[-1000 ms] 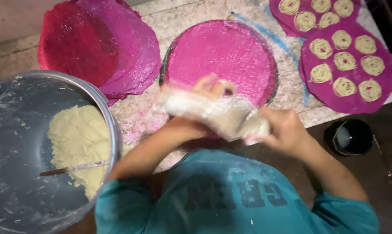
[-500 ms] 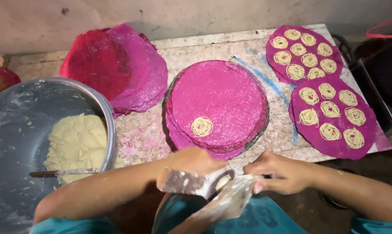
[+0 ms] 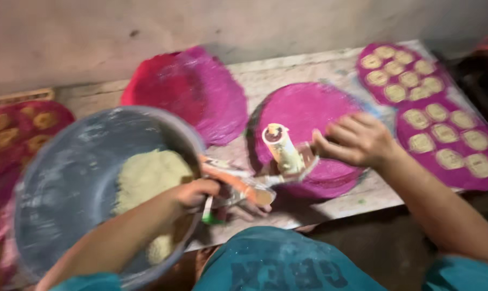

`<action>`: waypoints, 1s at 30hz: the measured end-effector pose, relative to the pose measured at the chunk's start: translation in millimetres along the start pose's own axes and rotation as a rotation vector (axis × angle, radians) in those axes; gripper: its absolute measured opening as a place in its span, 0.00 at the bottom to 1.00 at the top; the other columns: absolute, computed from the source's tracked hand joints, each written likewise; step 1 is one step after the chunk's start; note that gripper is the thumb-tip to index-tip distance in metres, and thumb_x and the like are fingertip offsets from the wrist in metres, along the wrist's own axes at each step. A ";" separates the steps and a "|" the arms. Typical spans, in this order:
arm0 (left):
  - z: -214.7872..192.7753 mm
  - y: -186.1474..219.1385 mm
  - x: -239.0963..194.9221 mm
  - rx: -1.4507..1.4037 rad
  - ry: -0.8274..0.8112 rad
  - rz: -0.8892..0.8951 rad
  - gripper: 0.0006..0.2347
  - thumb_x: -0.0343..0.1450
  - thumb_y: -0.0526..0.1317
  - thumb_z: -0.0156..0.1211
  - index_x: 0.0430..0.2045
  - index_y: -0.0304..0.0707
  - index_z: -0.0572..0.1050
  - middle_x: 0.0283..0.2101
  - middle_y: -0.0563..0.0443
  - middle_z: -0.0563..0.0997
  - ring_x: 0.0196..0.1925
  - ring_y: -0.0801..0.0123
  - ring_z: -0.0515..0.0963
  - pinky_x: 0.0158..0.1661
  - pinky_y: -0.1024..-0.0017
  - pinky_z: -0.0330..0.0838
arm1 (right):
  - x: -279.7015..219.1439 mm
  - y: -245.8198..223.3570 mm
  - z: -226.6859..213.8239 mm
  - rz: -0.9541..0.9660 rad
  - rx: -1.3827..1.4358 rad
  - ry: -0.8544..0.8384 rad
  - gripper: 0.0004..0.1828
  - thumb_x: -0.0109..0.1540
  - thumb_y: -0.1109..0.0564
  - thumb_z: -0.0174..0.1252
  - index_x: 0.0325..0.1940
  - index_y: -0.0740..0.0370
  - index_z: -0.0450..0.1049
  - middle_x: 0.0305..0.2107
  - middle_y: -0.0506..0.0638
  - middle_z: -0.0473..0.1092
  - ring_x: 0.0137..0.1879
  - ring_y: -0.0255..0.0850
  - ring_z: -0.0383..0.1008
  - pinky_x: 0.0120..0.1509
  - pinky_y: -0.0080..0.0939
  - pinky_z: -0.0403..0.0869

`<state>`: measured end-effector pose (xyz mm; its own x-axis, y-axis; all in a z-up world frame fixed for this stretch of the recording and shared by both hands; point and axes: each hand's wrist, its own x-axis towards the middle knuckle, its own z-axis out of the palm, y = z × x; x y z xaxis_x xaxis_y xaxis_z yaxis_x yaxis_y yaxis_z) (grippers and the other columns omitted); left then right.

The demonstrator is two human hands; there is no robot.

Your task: The person uses a manual dough press to form spiral-shaped dough snacks on pink trays. They repeatedly scoop dough from a metal bowl, load it into the press, and squeeze the handles to extrude the dough into circular patterns.

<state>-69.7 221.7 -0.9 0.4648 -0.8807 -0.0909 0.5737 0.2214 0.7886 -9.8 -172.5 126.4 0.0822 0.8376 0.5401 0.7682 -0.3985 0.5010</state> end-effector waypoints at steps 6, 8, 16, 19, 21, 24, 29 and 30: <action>-45.1 -10.6 -112.1 0.323 0.648 0.202 0.11 0.70 0.34 0.59 0.44 0.27 0.77 0.40 0.40 0.79 0.40 0.59 0.78 0.41 0.61 0.75 | 118.3 -83.6 99.5 0.487 0.190 0.063 0.26 0.70 0.48 0.65 0.69 0.55 0.66 0.60 0.60 0.64 0.62 0.53 0.71 0.67 0.53 0.71; -67.4 6.7 -178.9 0.672 0.790 0.380 0.08 0.69 0.31 0.58 0.40 0.29 0.77 0.38 0.45 0.79 0.40 0.64 0.78 0.40 0.66 0.75 | 143.6 -128.8 123.7 0.803 0.449 -0.162 0.36 0.69 0.46 0.65 0.76 0.60 0.59 0.67 0.67 0.58 0.63 0.58 0.70 0.67 0.56 0.70; -75.1 34.1 -267.6 0.513 1.049 0.565 0.05 0.69 0.28 0.55 0.34 0.32 0.76 0.31 0.52 0.79 0.33 0.72 0.78 0.34 0.74 0.73 | 146.5 -232.0 179.5 1.145 0.763 -0.154 0.35 0.62 0.62 0.64 0.71 0.69 0.61 0.56 0.71 0.70 0.63 0.65 0.73 0.63 0.55 0.73; -81.8 36.6 -253.3 0.662 1.026 0.475 0.06 0.66 0.26 0.63 0.34 0.29 0.75 0.36 0.51 0.77 0.34 0.72 0.75 0.32 0.73 0.68 | 132.2 -238.5 178.3 1.302 0.800 -0.267 0.31 0.61 0.63 0.63 0.68 0.67 0.64 0.51 0.69 0.73 0.59 0.60 0.76 0.60 0.53 0.74; -80.6 34.7 -231.6 0.582 0.832 0.656 0.15 0.63 0.26 0.57 0.43 0.33 0.72 0.42 0.54 0.76 0.42 0.73 0.77 0.41 0.73 0.75 | 139.6 -224.4 175.8 1.261 0.785 -0.262 0.34 0.61 0.63 0.63 0.70 0.68 0.62 0.51 0.69 0.72 0.59 0.61 0.76 0.60 0.53 0.74; -83.8 27.0 -208.3 0.742 0.732 0.507 0.15 0.69 0.30 0.64 0.50 0.34 0.73 0.47 0.54 0.77 0.49 0.72 0.76 0.50 0.72 0.74 | 154.3 -220.5 165.4 1.158 0.599 -0.344 0.38 0.57 0.64 0.66 0.71 0.68 0.64 0.50 0.71 0.71 0.55 0.65 0.73 0.56 0.57 0.73; -105.5 22.9 -179.2 0.968 0.696 0.494 0.14 0.71 0.33 0.70 0.50 0.33 0.76 0.51 0.50 0.82 0.54 0.67 0.80 0.57 0.68 0.74 | 193.6 -264.9 178.8 1.097 0.406 -0.409 0.25 0.58 0.63 0.59 0.61 0.62 0.71 0.51 0.62 0.73 0.52 0.59 0.75 0.53 0.56 0.74; -109.1 23.4 -177.3 0.969 0.705 0.499 0.15 0.71 0.32 0.70 0.51 0.32 0.75 0.52 0.49 0.81 0.55 0.67 0.80 0.58 0.67 0.73 | 206.9 -278.4 193.2 0.995 0.538 -0.511 0.22 0.59 0.61 0.57 0.58 0.62 0.72 0.53 0.59 0.73 0.50 0.56 0.77 0.52 0.55 0.75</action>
<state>-65.1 428.7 -32.6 0.9082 -0.3170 0.2732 -0.3438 -0.1930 0.9190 -83.9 184.0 -32.0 0.9237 0.3564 0.1408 0.3828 -0.8414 -0.3816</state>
